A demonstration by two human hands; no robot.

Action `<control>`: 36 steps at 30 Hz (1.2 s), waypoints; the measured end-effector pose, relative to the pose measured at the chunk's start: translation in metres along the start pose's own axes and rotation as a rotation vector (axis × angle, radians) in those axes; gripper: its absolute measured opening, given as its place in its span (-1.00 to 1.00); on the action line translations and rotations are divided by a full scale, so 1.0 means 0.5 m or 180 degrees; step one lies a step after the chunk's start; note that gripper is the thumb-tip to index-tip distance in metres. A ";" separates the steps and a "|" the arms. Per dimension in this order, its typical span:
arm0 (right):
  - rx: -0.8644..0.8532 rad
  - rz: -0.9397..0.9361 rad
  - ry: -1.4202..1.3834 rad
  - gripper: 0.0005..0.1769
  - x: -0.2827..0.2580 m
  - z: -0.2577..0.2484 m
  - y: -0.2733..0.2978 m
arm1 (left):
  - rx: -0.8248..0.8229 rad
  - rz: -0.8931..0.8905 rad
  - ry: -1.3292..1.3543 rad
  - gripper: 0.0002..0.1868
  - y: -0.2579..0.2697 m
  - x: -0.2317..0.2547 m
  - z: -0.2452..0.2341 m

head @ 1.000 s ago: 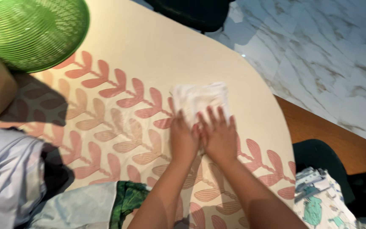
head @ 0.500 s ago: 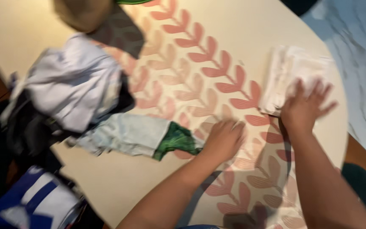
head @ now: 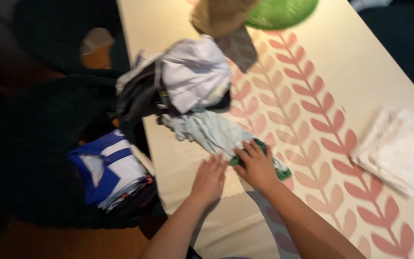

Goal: The person folds clothes and a shirt on a table.

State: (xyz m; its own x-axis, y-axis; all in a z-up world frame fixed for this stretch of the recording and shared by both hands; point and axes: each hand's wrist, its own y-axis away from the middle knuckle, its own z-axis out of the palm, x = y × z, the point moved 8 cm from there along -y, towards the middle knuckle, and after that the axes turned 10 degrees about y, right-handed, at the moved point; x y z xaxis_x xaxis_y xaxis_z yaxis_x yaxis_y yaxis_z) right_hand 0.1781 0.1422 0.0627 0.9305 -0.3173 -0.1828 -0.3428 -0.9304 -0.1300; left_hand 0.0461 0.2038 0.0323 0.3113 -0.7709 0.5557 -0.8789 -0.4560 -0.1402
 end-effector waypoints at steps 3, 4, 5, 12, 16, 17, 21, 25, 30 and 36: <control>-0.0728 0.0530 0.0249 -0.38 -0.001 0.005 -0.034 | -0.0688 -0.1056 0.1097 -0.69 0.022 -0.068 -0.005; -0.0715 0.0483 0.0266 -0.38 -0.019 -0.002 -0.060 | -0.0638 -0.1070 0.1101 -0.69 0.017 -0.083 -0.028; -0.0717 0.0535 0.0233 -0.43 -0.034 -0.006 -0.089 | -0.0112 -0.1298 0.1287 -0.71 0.011 -0.117 -0.074; 0.1024 -0.0051 -0.0970 -0.25 -0.255 -0.057 -0.357 | 0.1909 -0.0920 0.0932 -0.68 -0.065 -0.304 -0.338; 0.1558 0.0372 0.0001 -0.19 -0.269 0.032 -0.449 | 0.2045 -0.0684 0.0653 -0.46 -0.127 -0.353 -0.362; 0.1651 0.0559 -0.0455 -0.39 -0.238 0.061 -0.461 | 0.1944 -0.0643 0.0626 -0.38 -0.145 -0.356 -0.367; 0.0847 0.2165 -0.4927 -0.61 -0.048 0.217 -0.439 | 0.1469 -0.0283 0.0404 -0.24 -0.199 -0.311 -0.378; 0.1851 0.2147 -0.7011 -0.55 0.133 0.091 -0.344 | 0.0516 -0.0699 0.0536 -0.22 -0.262 -0.305 -0.342; 0.2917 0.1377 -0.7312 -0.55 0.314 -0.159 -0.129 | -0.0073 -0.1177 0.0262 -0.26 -0.303 -0.407 -0.232; 0.4413 0.1315 -0.6728 -0.63 0.431 -0.310 0.175 | 0.0800 -0.1316 0.0512 -0.17 -0.364 -0.496 -0.148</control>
State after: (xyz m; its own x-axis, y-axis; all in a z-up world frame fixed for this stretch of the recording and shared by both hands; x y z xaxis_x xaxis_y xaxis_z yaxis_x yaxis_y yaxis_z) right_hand 0.3687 -0.0359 0.1631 -0.1058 0.8880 -0.4475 -0.9943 -0.0875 0.0613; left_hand 0.1022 0.5111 -0.0193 0.5377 -0.4341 0.7228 -0.5737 -0.8166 -0.0636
